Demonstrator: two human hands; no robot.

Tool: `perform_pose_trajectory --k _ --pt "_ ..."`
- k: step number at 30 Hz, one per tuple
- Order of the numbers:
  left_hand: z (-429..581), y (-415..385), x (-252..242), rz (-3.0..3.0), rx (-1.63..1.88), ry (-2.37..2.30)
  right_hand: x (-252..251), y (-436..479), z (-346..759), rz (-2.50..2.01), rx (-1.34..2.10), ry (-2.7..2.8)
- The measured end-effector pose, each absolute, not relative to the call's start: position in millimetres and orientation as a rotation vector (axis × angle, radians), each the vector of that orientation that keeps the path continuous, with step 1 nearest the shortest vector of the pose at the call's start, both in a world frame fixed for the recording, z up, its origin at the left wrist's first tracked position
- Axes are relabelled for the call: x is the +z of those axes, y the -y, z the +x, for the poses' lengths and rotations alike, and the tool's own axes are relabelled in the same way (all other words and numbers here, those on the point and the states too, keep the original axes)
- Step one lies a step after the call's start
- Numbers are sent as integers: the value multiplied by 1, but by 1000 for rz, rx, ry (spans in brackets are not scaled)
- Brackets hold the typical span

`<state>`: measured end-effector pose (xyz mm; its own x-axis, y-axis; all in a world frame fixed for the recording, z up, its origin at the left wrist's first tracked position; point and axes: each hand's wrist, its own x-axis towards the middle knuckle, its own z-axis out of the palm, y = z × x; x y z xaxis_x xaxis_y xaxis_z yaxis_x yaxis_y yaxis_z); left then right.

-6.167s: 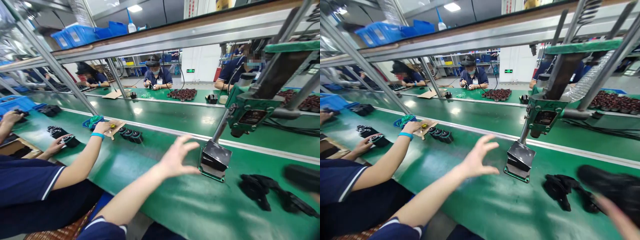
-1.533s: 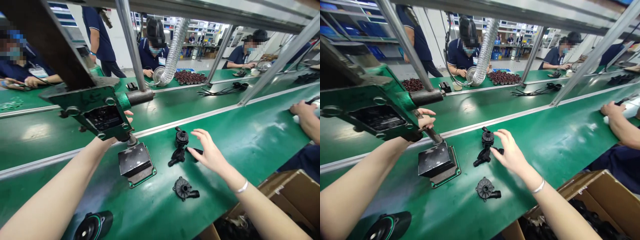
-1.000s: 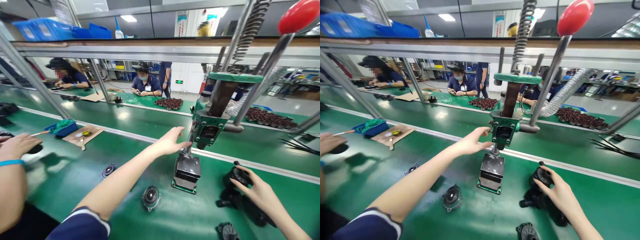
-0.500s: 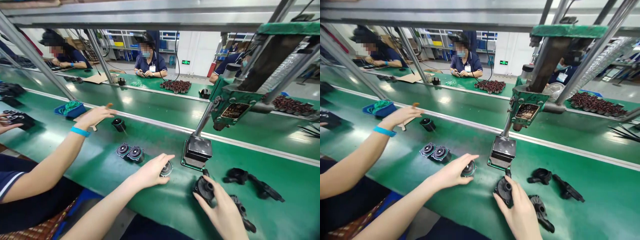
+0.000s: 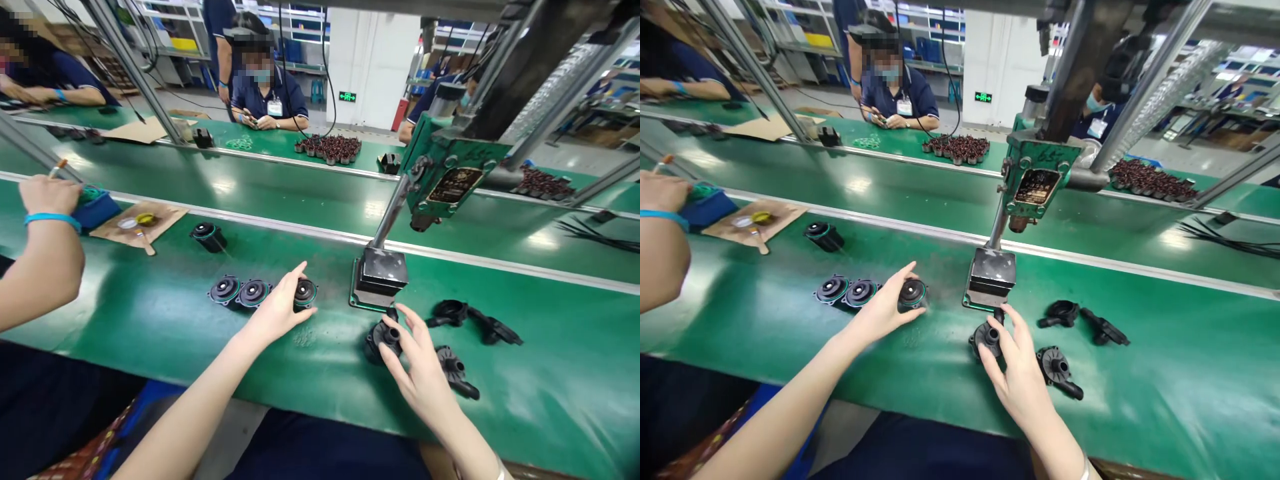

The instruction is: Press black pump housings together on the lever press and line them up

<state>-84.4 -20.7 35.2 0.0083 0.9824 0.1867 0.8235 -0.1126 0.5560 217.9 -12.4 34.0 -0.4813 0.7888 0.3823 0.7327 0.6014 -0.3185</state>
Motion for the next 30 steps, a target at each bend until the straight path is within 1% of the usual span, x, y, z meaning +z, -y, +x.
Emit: perform_pose_trajectory --k 3,5,8,11,16,21,25,30 --pt "-73 28 40 2102 847 -1987 32 12 212 -1195 469 2273" --pt "-56 38 43 2185 934 -1969 31 14 209 -1209 598 2184" --pt "-19 51 39 2152 982 -1711 33 16 206 -1272 730 2059" --pt "21 54 21 1919 958 -1469 36 17 202 -1310 801 1998" --pt "44 42 3 1616 1014 -1319 44 17 196 -1221 757 1963" --pt "30 38 10 1590 968 -1233 38 19 190 -1102 717 1927" --pt "25 37 5 1568 942 -1257 30 21 185 -1071 590 1944" --pt "26 36 -5 1604 982 -1173 51 21 183 -889 459 1919"
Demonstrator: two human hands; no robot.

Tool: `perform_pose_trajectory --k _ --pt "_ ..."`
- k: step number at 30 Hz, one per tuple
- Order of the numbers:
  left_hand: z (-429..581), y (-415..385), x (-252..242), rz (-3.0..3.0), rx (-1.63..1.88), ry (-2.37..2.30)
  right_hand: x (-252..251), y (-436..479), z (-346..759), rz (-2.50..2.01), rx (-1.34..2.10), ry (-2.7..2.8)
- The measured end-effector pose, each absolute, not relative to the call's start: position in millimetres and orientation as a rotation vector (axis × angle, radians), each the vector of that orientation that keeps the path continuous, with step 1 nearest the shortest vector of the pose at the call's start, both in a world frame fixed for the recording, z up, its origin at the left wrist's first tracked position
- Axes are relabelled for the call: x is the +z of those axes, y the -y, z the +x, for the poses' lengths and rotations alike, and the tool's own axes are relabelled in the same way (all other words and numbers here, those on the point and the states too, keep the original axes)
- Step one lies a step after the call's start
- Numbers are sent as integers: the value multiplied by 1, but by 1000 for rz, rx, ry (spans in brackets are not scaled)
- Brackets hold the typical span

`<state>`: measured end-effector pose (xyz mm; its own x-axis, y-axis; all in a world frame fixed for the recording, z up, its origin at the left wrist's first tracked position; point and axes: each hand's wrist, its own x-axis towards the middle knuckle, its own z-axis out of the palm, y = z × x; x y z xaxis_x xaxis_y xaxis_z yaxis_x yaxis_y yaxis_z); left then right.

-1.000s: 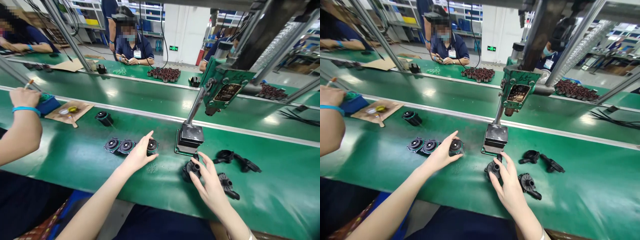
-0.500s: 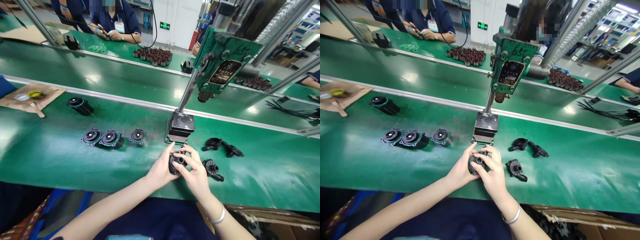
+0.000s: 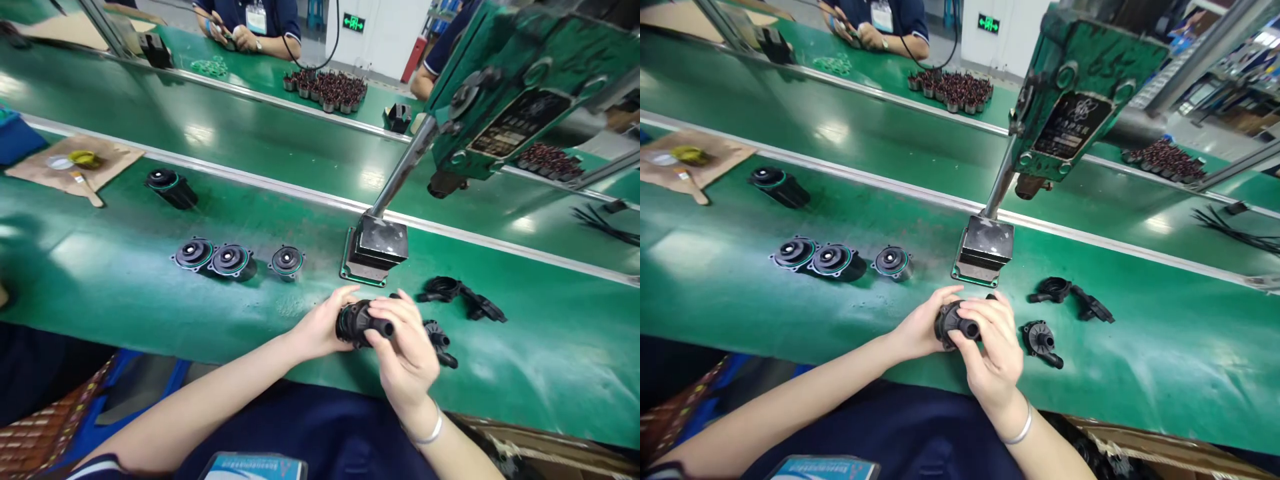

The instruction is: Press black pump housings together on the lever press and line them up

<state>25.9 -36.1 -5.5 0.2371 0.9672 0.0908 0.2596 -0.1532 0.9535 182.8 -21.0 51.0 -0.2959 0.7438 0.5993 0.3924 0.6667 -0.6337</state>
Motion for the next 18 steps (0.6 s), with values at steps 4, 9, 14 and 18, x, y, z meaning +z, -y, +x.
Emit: perform_pose_trajectory --k 4,9,14,18 --pt "21 34 -3 1621 982 -1156 70 8 183 -940 483 1668" --pt "-2 30 11 1759 844 -1020 41 -12 202 -1337 479 1749" --pt "-17 36 16 1847 812 -1043 6 -16 232 -1444 393 1972" --pt "-14 46 12 1810 896 -1125 25 -4 232 -1331 261 2133"
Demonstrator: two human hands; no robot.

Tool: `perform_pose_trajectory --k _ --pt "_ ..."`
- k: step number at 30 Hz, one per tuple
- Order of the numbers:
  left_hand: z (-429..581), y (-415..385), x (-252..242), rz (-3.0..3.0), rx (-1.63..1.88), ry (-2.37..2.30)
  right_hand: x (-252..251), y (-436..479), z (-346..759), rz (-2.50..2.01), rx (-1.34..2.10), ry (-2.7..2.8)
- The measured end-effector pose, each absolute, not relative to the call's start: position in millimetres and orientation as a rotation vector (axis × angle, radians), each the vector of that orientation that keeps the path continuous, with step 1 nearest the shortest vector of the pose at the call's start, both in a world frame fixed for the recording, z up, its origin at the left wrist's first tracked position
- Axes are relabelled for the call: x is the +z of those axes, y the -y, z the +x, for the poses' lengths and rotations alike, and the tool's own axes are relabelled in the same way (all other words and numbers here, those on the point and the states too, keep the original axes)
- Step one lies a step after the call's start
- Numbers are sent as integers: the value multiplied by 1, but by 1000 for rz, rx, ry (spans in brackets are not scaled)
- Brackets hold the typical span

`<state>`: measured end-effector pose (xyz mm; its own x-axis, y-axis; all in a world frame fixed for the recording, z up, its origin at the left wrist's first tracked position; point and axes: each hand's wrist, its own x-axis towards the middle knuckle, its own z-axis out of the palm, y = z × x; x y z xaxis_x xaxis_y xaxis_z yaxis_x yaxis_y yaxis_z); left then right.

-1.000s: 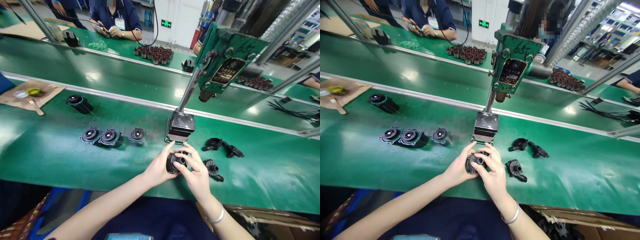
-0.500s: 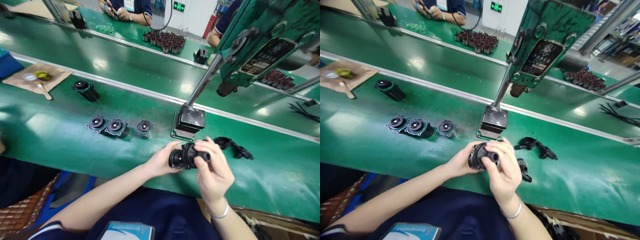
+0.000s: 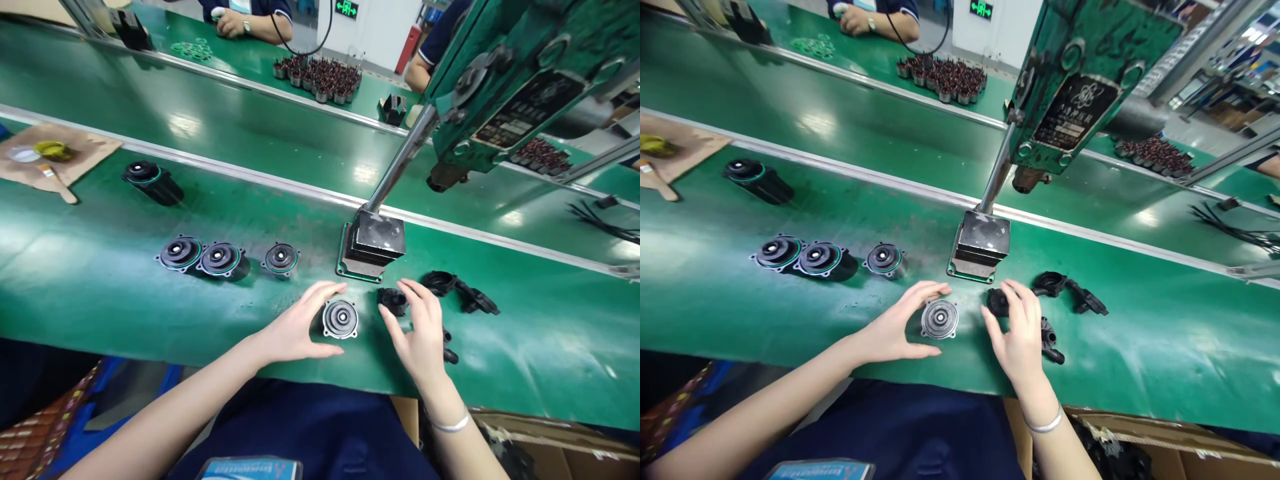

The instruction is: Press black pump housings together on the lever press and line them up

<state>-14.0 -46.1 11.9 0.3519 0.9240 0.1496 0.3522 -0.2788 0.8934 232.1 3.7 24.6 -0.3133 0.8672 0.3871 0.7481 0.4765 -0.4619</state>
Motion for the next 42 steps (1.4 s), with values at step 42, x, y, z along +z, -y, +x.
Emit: perform_pose_trajectory --k 42 --pt "-22 52 12 2573 1281 -1139 91 -41 216 -508 -596 3109"
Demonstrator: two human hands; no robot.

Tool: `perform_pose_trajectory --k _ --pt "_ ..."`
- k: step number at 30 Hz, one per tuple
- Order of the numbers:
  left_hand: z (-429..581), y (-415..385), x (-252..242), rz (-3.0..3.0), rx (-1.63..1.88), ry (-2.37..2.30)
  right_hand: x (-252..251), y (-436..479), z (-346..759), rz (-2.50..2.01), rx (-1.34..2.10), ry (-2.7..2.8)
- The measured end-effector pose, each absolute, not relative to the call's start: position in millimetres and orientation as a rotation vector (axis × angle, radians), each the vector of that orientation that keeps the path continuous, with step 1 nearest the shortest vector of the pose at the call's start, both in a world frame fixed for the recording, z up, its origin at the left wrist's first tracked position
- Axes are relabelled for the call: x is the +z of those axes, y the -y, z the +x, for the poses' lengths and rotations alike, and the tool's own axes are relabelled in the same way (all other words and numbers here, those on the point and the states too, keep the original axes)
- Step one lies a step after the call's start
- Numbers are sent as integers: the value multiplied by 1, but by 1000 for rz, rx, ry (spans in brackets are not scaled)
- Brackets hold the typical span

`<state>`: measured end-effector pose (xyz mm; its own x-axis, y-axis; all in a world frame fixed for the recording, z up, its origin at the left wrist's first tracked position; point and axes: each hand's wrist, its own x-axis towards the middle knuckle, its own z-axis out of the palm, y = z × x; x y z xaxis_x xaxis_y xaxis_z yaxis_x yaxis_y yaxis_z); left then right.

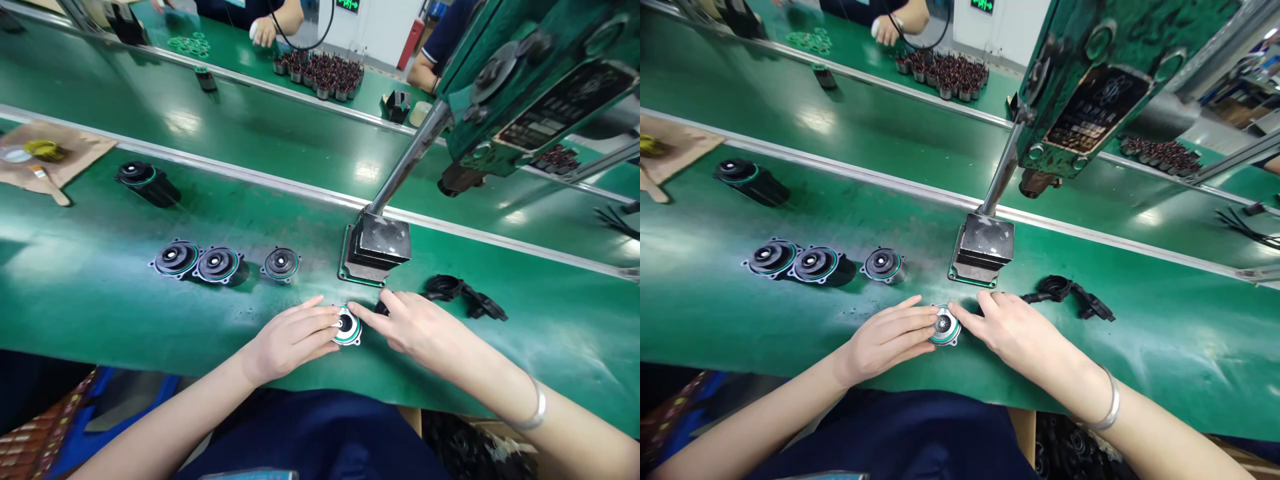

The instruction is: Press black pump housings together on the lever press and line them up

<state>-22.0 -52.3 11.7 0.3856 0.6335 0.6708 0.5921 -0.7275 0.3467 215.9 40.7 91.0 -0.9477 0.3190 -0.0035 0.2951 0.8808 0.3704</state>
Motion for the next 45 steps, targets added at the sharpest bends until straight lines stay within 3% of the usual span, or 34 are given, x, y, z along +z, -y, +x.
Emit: perform_pose_trajectory --k 13,28,35,39,45 --pt "-22 53 -1 2578 1324 -1101 102 -29 227 454 335 -2982" --pt "-19 58 -5 2608 1363 -1141 95 -4 230 632 -591 -2683" --pt "-21 58 -12 2479 1407 -1107 97 2 219 586 -620 -2755" --pt "-15 59 -7 2171 1295 -1229 127 -15 220 893 -820 -2798" --pt "2 52 -7 1791 1061 -1308 122 -32 202 905 -554 -3097"
